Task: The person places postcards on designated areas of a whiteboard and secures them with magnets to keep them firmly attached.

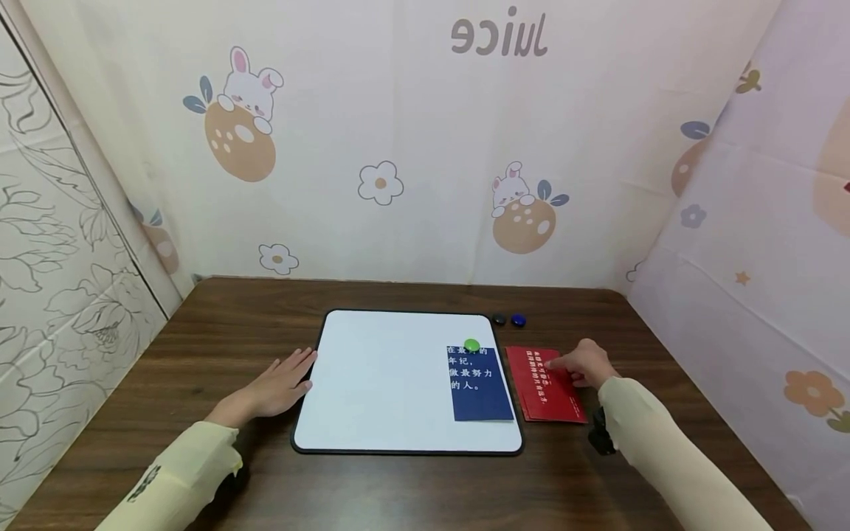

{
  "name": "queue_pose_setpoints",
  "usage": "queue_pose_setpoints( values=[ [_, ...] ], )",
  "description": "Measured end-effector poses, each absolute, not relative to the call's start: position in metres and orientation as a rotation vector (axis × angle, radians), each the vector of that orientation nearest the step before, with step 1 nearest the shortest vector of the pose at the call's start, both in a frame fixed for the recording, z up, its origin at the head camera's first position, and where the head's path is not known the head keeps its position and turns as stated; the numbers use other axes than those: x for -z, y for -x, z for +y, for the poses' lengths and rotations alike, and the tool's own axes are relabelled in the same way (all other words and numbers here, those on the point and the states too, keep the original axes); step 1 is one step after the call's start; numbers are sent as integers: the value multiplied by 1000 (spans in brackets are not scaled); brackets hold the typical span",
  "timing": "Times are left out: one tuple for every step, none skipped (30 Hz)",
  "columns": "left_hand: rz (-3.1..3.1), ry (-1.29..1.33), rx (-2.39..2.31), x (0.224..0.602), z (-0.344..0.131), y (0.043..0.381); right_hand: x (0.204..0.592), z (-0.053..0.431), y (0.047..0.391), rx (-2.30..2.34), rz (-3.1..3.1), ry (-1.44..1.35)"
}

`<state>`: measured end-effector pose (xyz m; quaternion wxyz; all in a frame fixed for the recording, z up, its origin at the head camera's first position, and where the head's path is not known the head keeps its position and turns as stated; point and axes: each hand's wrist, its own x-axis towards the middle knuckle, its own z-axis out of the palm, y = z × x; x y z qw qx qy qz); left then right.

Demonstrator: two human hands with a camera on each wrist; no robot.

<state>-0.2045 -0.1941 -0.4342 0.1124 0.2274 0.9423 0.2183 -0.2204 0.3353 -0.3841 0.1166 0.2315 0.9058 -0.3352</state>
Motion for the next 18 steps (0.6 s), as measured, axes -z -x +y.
queue_pose_setpoints(
  values=[
    [2764,-664,-648,432,-193,203,384,335,220,967,2654,-673],
    [2763,-663,-656,430,-193,202,384,335,220,951,2657,-666],
    [2763,-656,-652,430,-192,202,384,334,220,940,2659,-664],
    [2765,-655,-648,430,-192,201,384,334,220,930,2662,-661],
    [2764,-661,-653,431,-193,202,384,333,220,919,2667,-664],
    [2765,-666,-652,431,-193,202,384,333,221,915,2670,-666],
    [2765,-669,-651,432,-193,202,385,332,221,908,2674,-670],
    [2765,-673,-652,432,-194,202,385,332,221,904,2677,-676],
    [2764,-672,-654,432,-193,202,385,332,222,904,2680,-681],
    [2763,-675,-654,432,-193,202,386,331,222,905,2683,-687],
    [2762,-671,-655,432,-193,202,386,331,222,908,2685,-693],
    [2764,-664,-648,430,-192,202,386,332,222,914,2683,-698],
    [2765,-660,-647,429,-192,202,386,332,222,916,2684,-701],
    [2766,-657,-646,428,-191,201,386,332,222,919,2683,-701],
    [2766,-655,-642,427,-191,201,386,332,222,922,2682,-703],
    [2768,-654,-635,427,-191,201,386,332,222,925,2679,-706],
    [2769,-652,-633,426,-190,201,386,333,222,930,2675,-709],
    [2769,-653,-630,426,-190,200,386,333,222,934,2671,-711]
  ],
)
